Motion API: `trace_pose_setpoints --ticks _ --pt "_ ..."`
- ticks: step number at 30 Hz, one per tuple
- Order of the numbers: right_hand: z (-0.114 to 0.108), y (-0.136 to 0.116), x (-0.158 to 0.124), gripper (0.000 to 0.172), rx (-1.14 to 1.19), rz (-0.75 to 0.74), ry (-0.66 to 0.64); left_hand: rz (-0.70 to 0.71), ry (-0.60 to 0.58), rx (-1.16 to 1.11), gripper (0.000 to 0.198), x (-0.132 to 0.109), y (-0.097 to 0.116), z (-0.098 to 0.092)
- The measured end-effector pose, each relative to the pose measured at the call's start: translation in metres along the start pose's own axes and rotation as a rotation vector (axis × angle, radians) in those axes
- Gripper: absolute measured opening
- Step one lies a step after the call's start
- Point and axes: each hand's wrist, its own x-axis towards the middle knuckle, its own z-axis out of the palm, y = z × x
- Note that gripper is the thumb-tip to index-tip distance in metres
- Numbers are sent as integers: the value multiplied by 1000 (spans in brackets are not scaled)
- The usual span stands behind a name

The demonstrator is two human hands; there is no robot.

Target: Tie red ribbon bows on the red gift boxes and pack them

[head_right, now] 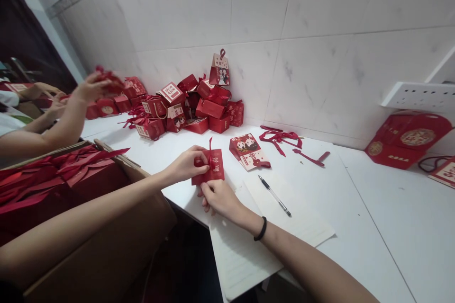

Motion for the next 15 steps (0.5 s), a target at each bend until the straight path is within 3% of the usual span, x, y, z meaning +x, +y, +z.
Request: trace_pose_setpoints --ticks 4,15 --pt "3 2 1 28 69 -83 -21 -11 8 3 5 1 1 2" --pt "13 -1 -7 28 73 -90 -80 -13 2 12 6 2 -1 3"
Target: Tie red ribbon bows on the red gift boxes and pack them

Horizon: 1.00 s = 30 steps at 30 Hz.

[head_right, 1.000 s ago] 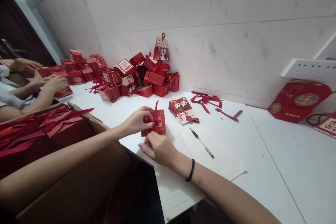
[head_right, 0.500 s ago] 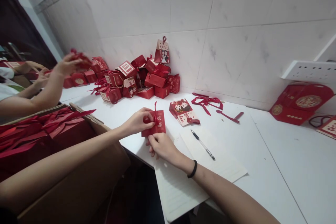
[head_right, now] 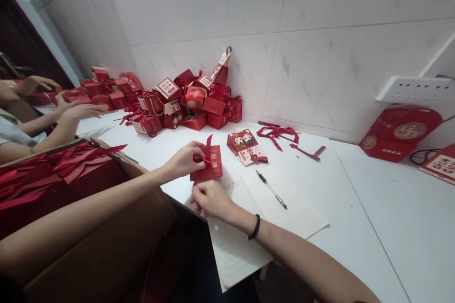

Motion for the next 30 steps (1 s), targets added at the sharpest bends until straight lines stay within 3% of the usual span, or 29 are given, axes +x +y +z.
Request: trace_pose_setpoints --ticks 6,13,15,18,21,25,30 --pt "8 2 -5 26 -48 4 -74 9 -7 -14 6 -1 -2 -1" --pt "-8 -8 -4 30 -140 -13 -148 -7 -12 -13 5 -1 3 -3" --pt "-18 -16 -3 32 -256 -111 -66 12 -17 -9 4 -1 3 -4" --pt "-36 -23 1 26 -510 -313 247 47 -30 -16 3 -2 4 -5" --pt "-49 -23 5 21 -733 -364 438 91 -59 -52 10 -4 6 -5" --pt "-56 -19 10 15 -742 -325 405 115 -75 -75 9 -5 7 -6" --pt "-68 -19 16 14 -441 -226 382 101 -78 -68 5 -4 6 -7"
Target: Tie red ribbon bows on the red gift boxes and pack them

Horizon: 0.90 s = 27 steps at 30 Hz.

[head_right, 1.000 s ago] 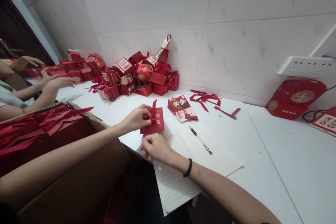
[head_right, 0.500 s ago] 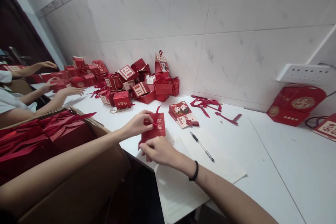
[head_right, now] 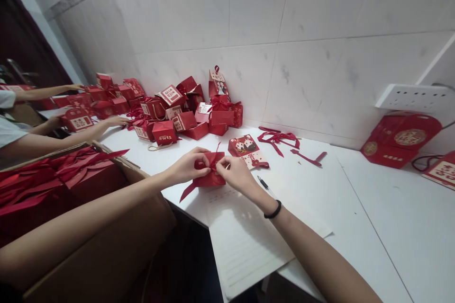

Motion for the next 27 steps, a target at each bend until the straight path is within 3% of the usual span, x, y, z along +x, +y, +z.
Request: trace_pose_setpoints --ticks 5,11,15,21,25,27 --pt "-6 5 4 21 272 287 -159 -31 -10 -23 8 1 0 0" --pt "0 -1 -3 23 -51 73 2 2 15 12 8 -1 0 1" --pt "3 0 -5 3 -212 -51 79 -5 21 -3 6 -2 1 1" --pt "3 3 -3 8 -98 -109 150 -12 35 -7 6 -1 1 1" --pt "4 1 -4 25 -27 -74 138 -12 35 -11 6 0 2 1" --pt "4 0 -4 26 -28 -50 127 -9 30 -18 6 0 2 1"
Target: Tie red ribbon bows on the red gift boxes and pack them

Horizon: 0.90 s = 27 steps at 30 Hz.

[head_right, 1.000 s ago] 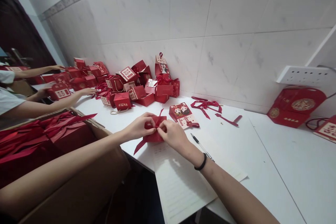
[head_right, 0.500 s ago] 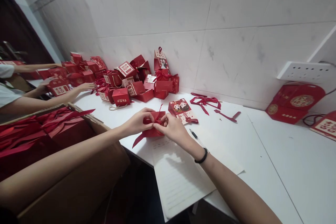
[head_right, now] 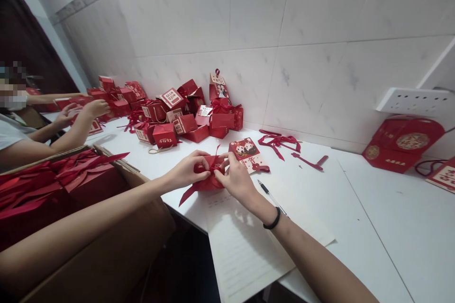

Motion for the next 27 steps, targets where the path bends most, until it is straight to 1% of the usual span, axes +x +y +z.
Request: trace_pose_setpoints --ticks 4,7,10,13,17,20,24,27 --pt "1 0 -1 20 -19 30 29 14 0 14 8 -1 0 0" --pt "2 1 -3 13 -166 -47 81 12 7 23 7 -2 0 0" --pt "4 2 -5 4 -285 -106 47 10 15 10 5 -3 -1 1" --pt "4 5 -2 6 -255 -86 18 16 25 14 5 -2 -1 0" --pt "1 5 2 9 -149 -35 1 19 9 53 5 -1 2 -2" --pt "-1 3 3 11 22 8 -49 26 -2 59 5 0 2 -2" --pt "2 2 2 18 318 189 -146 38 -1 57 4 -1 2 -1" --pt "4 2 3 24 517 308 -154 44 3 59 5 -1 3 -1"
